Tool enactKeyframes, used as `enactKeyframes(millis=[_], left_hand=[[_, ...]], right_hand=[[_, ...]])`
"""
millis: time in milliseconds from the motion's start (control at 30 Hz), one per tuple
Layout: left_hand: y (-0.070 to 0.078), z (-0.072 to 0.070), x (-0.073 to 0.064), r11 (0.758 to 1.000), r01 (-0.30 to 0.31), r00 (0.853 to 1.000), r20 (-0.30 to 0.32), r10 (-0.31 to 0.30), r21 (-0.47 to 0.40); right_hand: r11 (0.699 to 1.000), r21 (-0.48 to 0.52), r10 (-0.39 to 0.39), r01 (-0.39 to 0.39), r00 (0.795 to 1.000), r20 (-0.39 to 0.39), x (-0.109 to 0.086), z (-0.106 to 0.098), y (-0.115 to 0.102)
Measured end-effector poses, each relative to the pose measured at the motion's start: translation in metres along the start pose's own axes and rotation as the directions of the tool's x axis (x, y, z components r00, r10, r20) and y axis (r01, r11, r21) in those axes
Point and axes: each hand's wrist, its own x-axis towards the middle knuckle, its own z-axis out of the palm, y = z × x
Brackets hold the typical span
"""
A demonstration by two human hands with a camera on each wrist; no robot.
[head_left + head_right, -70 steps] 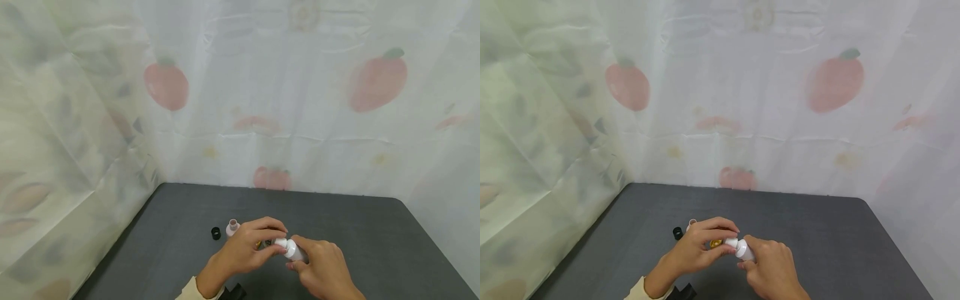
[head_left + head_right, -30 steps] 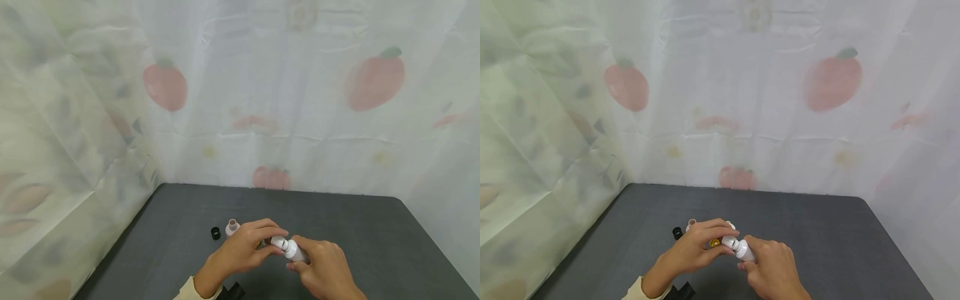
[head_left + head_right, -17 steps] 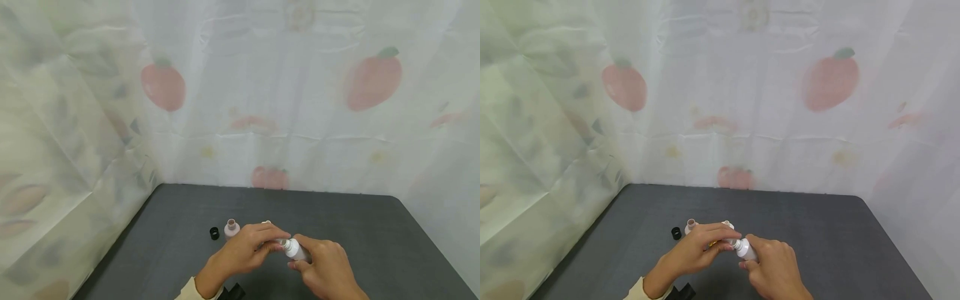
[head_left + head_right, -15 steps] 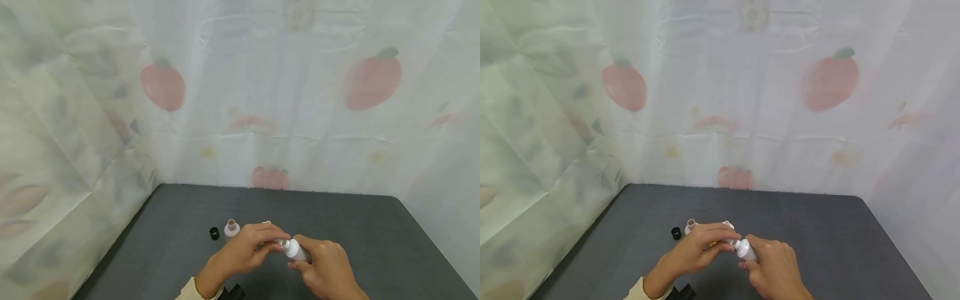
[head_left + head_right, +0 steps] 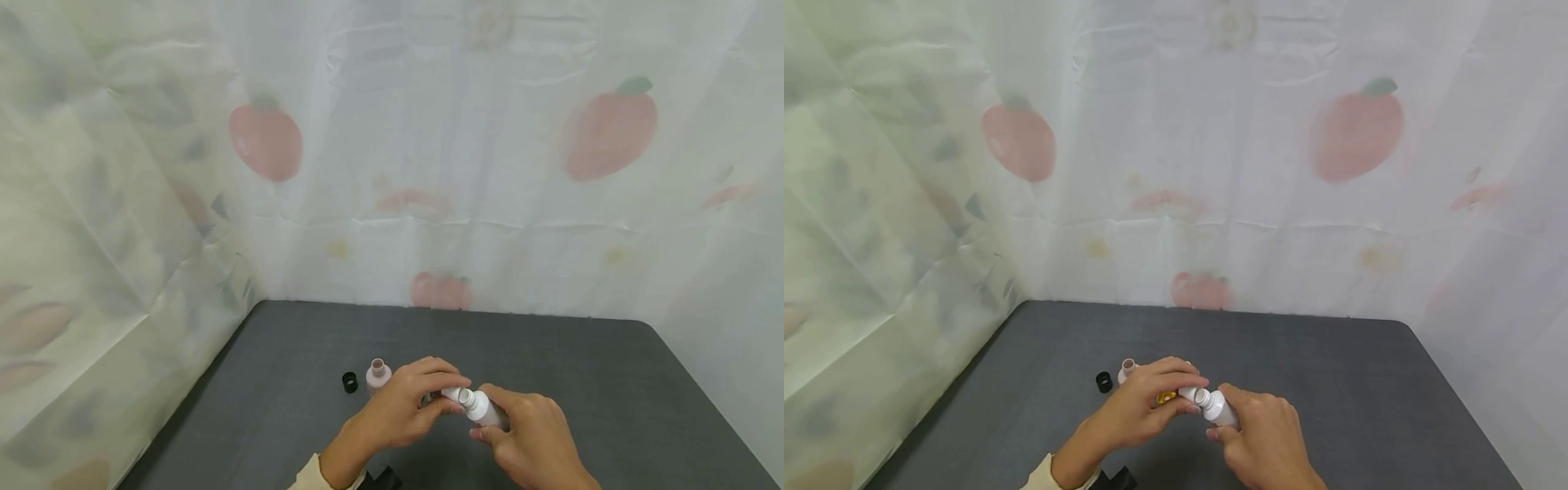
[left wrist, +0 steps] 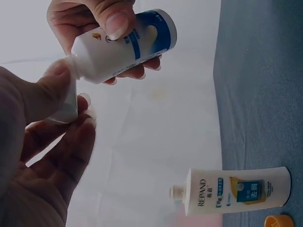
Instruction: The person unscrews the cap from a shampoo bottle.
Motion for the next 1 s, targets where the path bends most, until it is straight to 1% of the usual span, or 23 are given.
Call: enactKeyframes(millis=[133, 233, 400, 533, 567, 700, 800, 900, 1000], left_hand=[[-0.001, 0.003, 0.000, 1.000, 0.016, 1.000, -0.005, -0.016, -0.003], [-0.002, 0.006, 0.001, 0.999, 0.030, 0.999, -0.011, -0.030, -0.030], [-0.006, 0.011, 0.001, 0.994, 0.048, 0.998, -0.043, -0.053, -0.101], [-0.008, 0.017, 0.001, 0.978, 0.072, 0.995, -0.054, -0.085, -0.195], [-0.009, 0.019, 0.001, 0.976, 0.071, 0.995, -0.059, -0.085, -0.207], [-0.011, 0.026, 0.001, 0.946, 0.122, 0.987, -0.068, -0.148, -0.301], [-0.013, 0.031, 0.000, 0.931, 0.138, 0.978, -0.102, -0.182, -0.337], [-0.016, 0.034, 0.000, 0.946, 0.095, 0.975, -0.164, -0.151, -0.310], [-0.019, 0.035, 0.000, 0.957, 0.061, 0.969, -0.211, -0.125, -0.284]], right_hand=[[0.999, 0.004, 0.035, -0.036, 0.999, 0.006, 0.000, -0.001, 0.001], [0.998, 0.025, 0.062, -0.063, 0.998, 0.015, 0.000, -0.001, 0.003], [0.989, 0.074, 0.124, -0.128, 0.991, 0.056, 0.001, -0.001, 0.004], [0.976, 0.113, 0.178, -0.186, 0.981, 0.075, 0.002, 0.000, 0.006], [0.972, 0.126, 0.190, -0.199, 0.979, 0.077, 0.002, 0.000, 0.006], [0.961, 0.167, 0.211, -0.219, 0.975, 0.066, 0.003, 0.000, 0.008], [0.956, 0.199, 0.212, -0.218, 0.976, 0.051, 0.003, 0.001, 0.011], [0.950, 0.238, 0.198, -0.201, 0.980, 0.036, 0.005, 0.001, 0.015], [0.944, 0.265, 0.196, -0.195, 0.980, 0.023, 0.008, 0.001, 0.018]])
